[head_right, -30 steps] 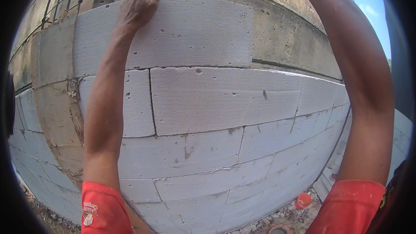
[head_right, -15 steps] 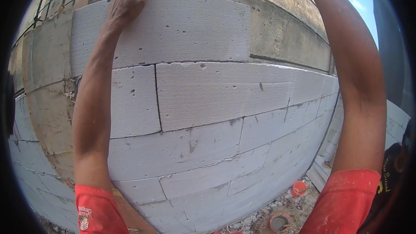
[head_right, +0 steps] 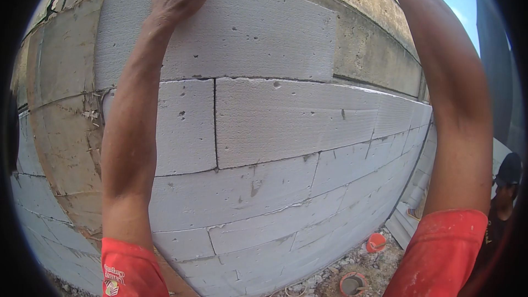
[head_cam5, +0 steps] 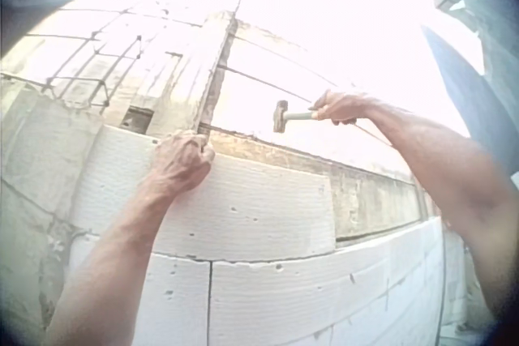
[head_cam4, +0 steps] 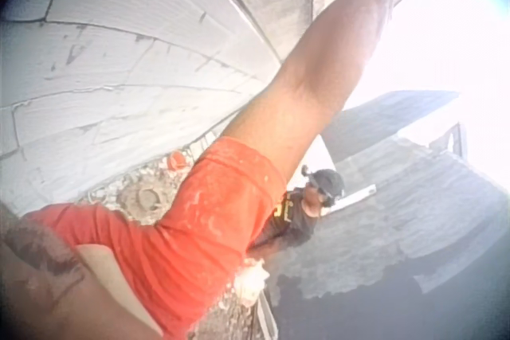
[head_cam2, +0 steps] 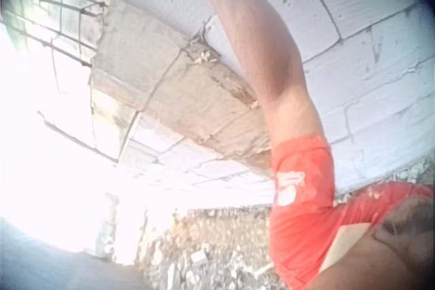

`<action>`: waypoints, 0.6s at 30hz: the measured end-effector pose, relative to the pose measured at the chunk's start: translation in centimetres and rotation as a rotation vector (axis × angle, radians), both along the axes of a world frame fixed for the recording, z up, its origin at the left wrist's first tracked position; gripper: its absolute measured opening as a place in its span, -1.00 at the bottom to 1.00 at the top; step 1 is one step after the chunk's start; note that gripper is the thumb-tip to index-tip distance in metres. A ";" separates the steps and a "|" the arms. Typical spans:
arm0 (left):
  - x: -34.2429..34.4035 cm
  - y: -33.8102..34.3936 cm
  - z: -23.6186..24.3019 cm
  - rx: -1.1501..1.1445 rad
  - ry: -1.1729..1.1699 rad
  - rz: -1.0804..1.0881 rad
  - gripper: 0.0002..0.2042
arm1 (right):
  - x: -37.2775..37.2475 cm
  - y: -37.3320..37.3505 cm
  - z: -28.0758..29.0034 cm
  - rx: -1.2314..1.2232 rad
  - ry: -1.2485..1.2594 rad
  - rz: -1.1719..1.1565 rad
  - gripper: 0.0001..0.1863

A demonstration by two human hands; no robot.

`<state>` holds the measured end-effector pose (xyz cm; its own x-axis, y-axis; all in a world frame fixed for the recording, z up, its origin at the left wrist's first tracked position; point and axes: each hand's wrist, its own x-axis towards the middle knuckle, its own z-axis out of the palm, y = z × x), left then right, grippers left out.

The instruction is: The person places a concrete block onto a wall, taps it with a mallet, and spreads mortar along the wall using a trowel. After laying another block onto the mortar, they check its alignment using a spirit level.

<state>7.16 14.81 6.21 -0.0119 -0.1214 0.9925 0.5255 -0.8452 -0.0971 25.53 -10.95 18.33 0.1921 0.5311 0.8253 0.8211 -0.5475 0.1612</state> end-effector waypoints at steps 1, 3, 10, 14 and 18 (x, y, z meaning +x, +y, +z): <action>0.0 0.2 0.1 0.002 -0.014 0.024 -0.66 | -0.3 0.2 -0.2 0.147 0.006 0.057 -0.47; 0.0 0.7 0.2 0.019 -0.020 0.026 -0.66 | -0.8 0.1 -0.7 0.023 0.050 0.058 -0.47; -0.3 0.1 -0.3 0.001 -0.029 0.024 -0.68 | -3.9 0.3 -1.0 -0.215 0.069 -0.041 -0.48; -0.4 0.4 0.6 -0.100 0.074 -0.022 -0.50 | -4.0 -0.2 -2.1 -0.046 0.073 0.048 -0.49; -0.2 1.0 -0.1 0.045 -0.007 0.081 -0.59 | -2.8 -1.2 -2.6 -0.176 0.117 0.085 -0.42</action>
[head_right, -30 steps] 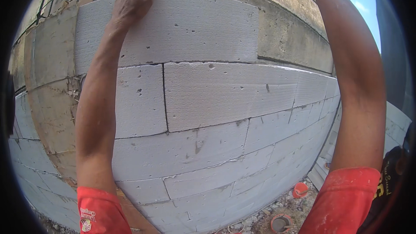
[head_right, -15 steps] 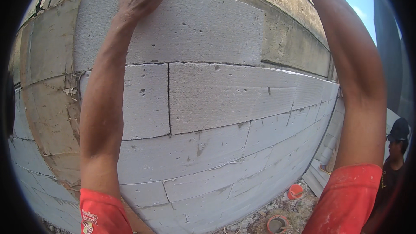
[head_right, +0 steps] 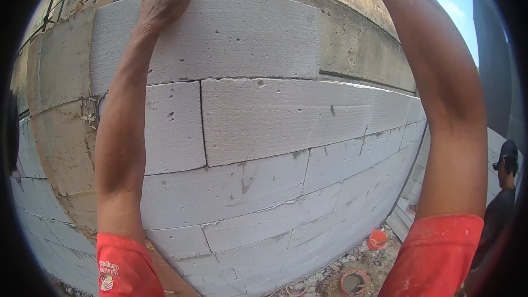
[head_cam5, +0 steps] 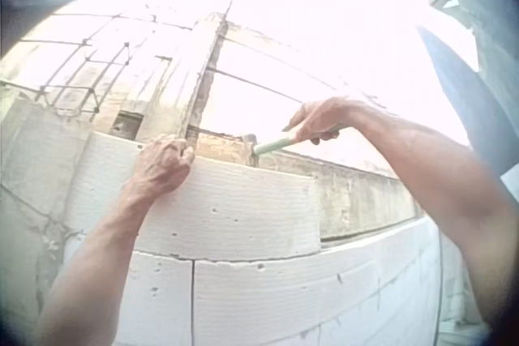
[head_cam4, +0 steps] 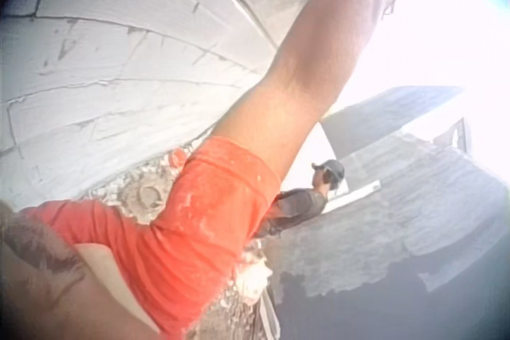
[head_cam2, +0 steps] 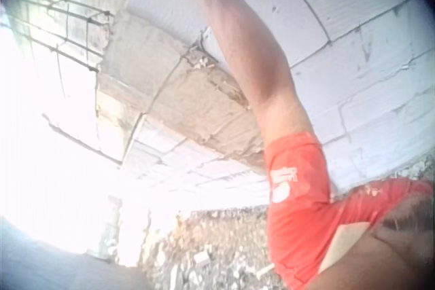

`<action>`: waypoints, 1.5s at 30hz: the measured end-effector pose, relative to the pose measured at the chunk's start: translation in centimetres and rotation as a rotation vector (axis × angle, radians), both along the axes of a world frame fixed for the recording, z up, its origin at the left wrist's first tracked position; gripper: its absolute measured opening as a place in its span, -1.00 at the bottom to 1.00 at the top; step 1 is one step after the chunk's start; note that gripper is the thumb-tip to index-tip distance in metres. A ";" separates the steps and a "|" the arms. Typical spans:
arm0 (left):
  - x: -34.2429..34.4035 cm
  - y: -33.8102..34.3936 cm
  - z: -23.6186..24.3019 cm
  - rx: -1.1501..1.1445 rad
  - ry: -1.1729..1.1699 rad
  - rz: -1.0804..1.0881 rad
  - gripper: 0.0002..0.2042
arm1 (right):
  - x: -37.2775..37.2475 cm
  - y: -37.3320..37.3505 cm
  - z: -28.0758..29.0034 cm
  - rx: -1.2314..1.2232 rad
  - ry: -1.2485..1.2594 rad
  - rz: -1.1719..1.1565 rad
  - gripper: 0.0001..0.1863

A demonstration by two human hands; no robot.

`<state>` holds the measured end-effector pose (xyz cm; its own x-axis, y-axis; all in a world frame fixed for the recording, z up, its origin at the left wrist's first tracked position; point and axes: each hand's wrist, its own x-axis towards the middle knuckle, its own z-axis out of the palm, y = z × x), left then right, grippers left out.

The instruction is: The person places a concrete block onto a wall, taps it with a mallet, and spreads mortar along the wall using a trowel. After laying another block onto the mortar, they check its alignment using a spirit level.

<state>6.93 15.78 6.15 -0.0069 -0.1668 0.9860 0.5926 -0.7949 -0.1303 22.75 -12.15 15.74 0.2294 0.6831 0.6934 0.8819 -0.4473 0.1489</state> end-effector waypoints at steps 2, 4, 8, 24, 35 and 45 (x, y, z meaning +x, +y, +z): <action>-0.7 0.4 0.3 0.034 -0.047 -0.025 -0.59 | 3.6 0.3 -0.9 0.112 -0.023 0.133 -0.35; -0.9 -0.6 0.4 -0.126 0.080 0.076 -0.60 | 7.8 0.0 -2.3 0.284 0.012 0.136 -0.34; 4.6 -3.6 -5.6 0.482 -0.037 0.211 -0.67 | 15.4 -1.5 -5.2 0.595 0.089 0.333 -0.51; 27.6 -12.9 -13.4 0.025 0.567 -0.033 -0.84 | 20.3 -8.8 -7.4 0.580 0.217 0.413 -0.38; 24.8 -12.3 -19.3 0.365 0.444 0.101 -0.79 | 28.9 -1.4 -5.3 0.611 -0.123 0.619 -0.46; 19.5 -11.6 -22.9 0.018 0.121 0.490 -0.54 | 24.4 1.8 2.4 0.496 -0.113 0.641 -0.50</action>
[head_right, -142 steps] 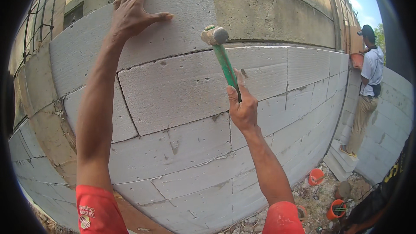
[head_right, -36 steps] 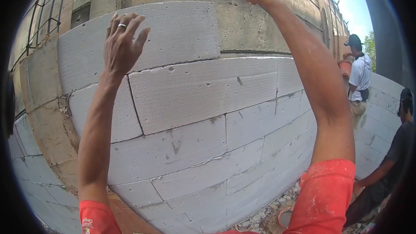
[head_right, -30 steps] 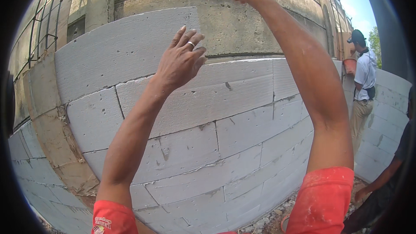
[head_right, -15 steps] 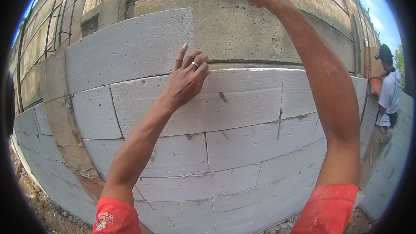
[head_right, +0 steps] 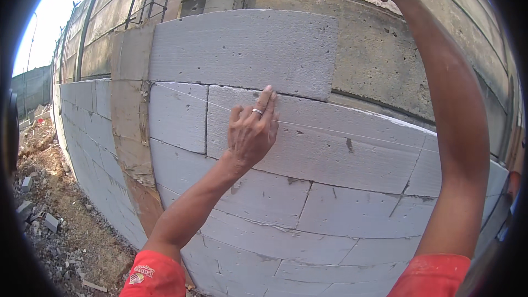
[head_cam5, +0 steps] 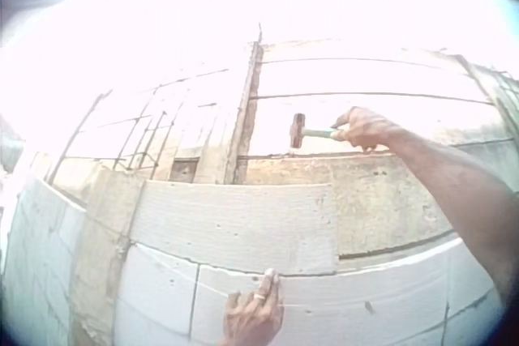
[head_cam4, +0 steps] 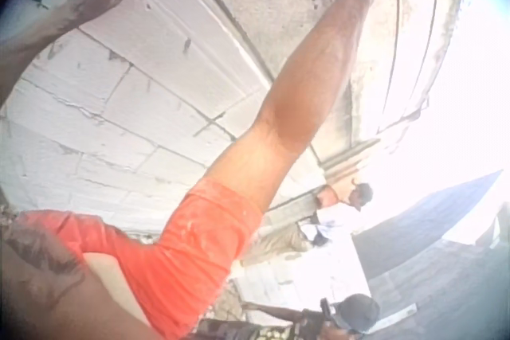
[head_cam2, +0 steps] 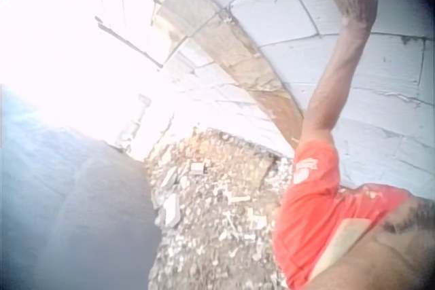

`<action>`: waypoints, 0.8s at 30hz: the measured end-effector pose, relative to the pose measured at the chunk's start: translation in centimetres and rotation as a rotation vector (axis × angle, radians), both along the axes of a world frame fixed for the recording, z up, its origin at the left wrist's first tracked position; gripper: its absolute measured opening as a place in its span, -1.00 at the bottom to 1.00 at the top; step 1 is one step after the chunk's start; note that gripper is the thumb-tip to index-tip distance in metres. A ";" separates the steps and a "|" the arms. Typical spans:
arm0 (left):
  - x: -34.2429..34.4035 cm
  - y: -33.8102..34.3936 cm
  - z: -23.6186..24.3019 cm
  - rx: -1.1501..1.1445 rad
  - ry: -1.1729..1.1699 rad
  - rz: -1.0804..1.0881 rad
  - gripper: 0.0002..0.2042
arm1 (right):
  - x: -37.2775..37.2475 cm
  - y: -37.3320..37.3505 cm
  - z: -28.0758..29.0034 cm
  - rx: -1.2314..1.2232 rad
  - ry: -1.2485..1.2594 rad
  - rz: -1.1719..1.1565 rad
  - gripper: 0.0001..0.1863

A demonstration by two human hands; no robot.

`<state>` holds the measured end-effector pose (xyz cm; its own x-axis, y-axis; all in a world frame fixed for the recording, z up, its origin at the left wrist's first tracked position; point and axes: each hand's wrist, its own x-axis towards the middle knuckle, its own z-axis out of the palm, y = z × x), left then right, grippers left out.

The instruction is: The person places a concrete block onto a wall, taps it with a mallet, and spreads mortar along the wall using a trowel. After laying another block onto the mortar, they check its alignment using a spirit level.

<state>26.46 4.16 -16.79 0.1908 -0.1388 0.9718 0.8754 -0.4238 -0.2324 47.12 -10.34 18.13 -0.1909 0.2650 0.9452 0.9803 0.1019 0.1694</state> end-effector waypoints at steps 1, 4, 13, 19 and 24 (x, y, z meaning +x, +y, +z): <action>-0.9 -0.1 -0.5 -0.041 0.013 0.024 -0.53 | -2.5 -0.4 -0.3 -0.006 0.003 0.001 -0.50; -2.9 0.4 -0.9 -0.033 -0.007 0.018 -0.54 | -8.2 -0.8 -0.9 -0.185 0.152 -0.091 -0.55; -2.2 0.9 -0.9 0.001 -0.020 -0.104 -0.56 | -7.0 1.5 0.8 -0.429 -0.053 -0.050 -0.54; -3.6 1.3 -0.9 -0.016 0.028 -0.151 -0.51 | -7.2 1.7 0.4 -0.586 -0.064 -0.007 -0.53; -5.2 1.9 -0.1 0.098 0.080 -0.349 -0.44 | -1.7 2.9 -0.9 -0.279 0.005 0.125 -0.36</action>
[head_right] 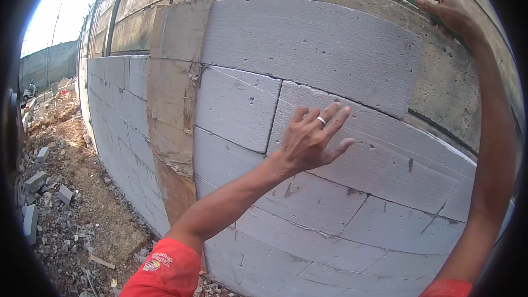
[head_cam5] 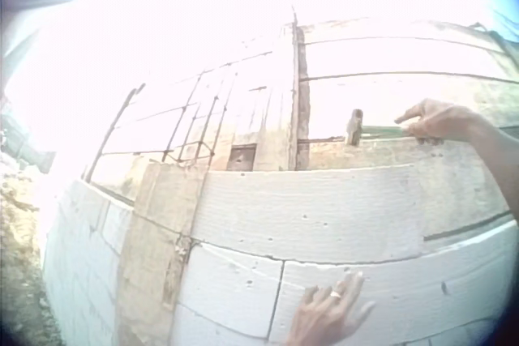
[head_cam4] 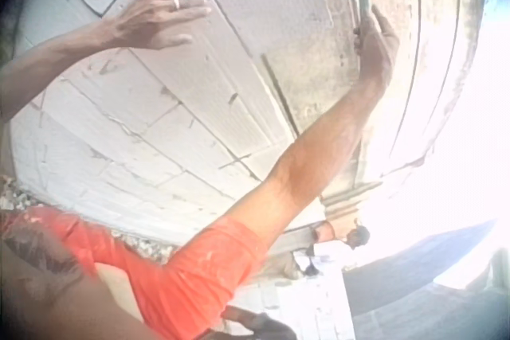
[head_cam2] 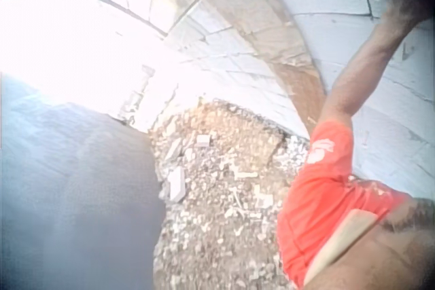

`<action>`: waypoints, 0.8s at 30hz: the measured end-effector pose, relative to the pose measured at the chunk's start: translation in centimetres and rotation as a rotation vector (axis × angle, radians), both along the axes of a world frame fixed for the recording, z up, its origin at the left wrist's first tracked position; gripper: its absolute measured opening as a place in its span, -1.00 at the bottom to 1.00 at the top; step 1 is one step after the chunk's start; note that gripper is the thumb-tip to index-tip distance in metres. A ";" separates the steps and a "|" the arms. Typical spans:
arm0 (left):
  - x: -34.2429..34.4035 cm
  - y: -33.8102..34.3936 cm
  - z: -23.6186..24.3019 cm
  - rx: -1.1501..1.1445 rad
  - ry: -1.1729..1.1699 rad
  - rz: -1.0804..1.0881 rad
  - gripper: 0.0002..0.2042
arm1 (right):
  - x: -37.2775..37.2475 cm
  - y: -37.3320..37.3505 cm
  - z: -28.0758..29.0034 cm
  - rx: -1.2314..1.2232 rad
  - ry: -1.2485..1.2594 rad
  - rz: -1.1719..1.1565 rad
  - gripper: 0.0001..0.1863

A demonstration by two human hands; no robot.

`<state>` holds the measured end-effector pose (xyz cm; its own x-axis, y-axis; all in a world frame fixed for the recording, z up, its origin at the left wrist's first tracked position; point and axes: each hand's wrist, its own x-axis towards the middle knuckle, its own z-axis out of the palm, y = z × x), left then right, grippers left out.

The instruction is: The person places a concrete block onto a wall, taps it with a mallet, and spreads mortar along the wall using a trowel. After laying another block onto the mortar, they check its alignment using a spirit level.

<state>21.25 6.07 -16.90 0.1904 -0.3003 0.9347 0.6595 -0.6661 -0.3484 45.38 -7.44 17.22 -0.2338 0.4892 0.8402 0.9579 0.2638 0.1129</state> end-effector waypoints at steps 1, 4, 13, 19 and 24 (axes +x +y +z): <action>-1.4 0.5 0.8 0.030 -0.019 0.016 -0.46 | 0.6 0.3 -0.5 0.055 0.024 0.039 -0.35; -5.9 1.6 5.7 -0.004 -0.025 0.083 -0.57 | 3.2 0.1 -1.3 0.167 0.040 0.040 -0.30; -17.2 5.4 16.7 0.083 -0.296 0.232 -0.55 | -4.7 3.1 -3.3 0.141 0.059 0.157 -0.45; -12.5 6.4 21.3 -0.222 0.021 0.167 -0.23 | -17.7 7.1 -2.2 0.095 0.049 0.136 -0.52; -9.8 3.9 21.1 -0.356 0.028 0.050 -0.20 | -26.1 9.6 1.8 0.073 0.078 0.133 -0.53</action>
<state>11.44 9.92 4.22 0.2238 0.0535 0.9732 0.6881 -0.7158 -0.1189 19.26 2.19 19.06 -0.2250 0.3954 0.8905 0.9219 0.3822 0.0632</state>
